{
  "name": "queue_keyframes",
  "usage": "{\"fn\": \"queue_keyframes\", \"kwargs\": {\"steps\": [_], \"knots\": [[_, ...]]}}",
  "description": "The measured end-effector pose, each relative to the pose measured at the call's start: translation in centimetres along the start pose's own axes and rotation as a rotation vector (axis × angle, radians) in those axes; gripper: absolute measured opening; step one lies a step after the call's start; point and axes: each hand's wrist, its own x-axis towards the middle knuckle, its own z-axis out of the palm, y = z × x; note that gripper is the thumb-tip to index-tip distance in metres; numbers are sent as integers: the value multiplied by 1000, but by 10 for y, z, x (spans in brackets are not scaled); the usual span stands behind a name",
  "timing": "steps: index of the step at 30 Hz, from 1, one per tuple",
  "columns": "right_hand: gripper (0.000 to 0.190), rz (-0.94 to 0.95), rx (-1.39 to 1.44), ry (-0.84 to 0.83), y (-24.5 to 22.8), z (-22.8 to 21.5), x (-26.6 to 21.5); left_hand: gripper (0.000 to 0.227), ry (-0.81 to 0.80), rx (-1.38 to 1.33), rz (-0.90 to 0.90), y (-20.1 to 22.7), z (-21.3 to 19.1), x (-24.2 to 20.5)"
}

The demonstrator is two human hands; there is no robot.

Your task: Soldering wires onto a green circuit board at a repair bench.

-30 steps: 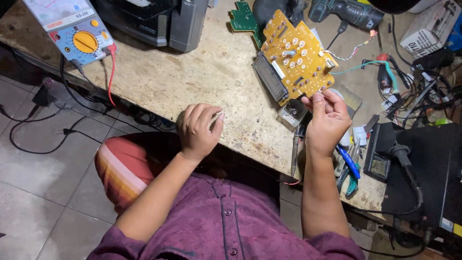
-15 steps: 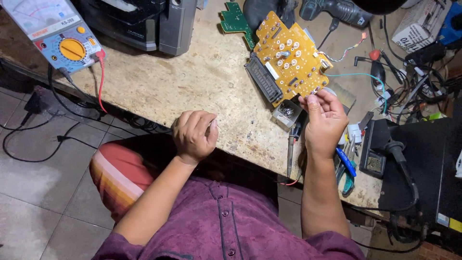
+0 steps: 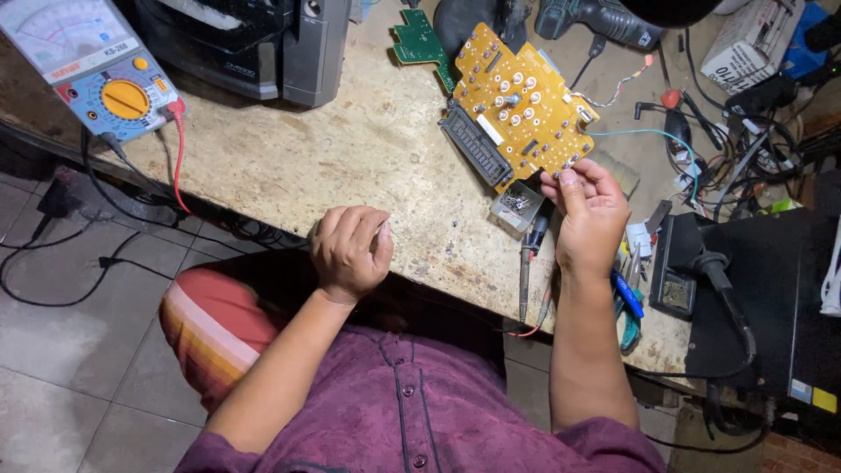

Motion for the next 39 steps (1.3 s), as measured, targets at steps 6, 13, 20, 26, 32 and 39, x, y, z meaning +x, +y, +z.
{"fn": "queue_keyframes", "kwargs": {"steps": [6, 13, 20, 26, 32, 39], "knots": [[18, 48, 50, 12, 1, -1, 3, 19, -5, -11, -4, 2, -3, 3], [20, 49, 60, -2, -10, 10, -5, 19, -12, -18, -2, 1, -2, 1], [17, -224, -122, -40, -16, 37, -38, 14, -81, -254, -193, 26, -25, 28], [18, -628, -468, -150, -43, 65, -76, 38, -230, -905, -617, 60, -51, 50], [19, -859, -492, -325, -34, 78, -96, 57, -267, -1224, -966, 60, -67, 49], [8, -984, -644, -404, -15, 79, -110, 51, -220, -1147, -1093, 46, -57, 19]]}}
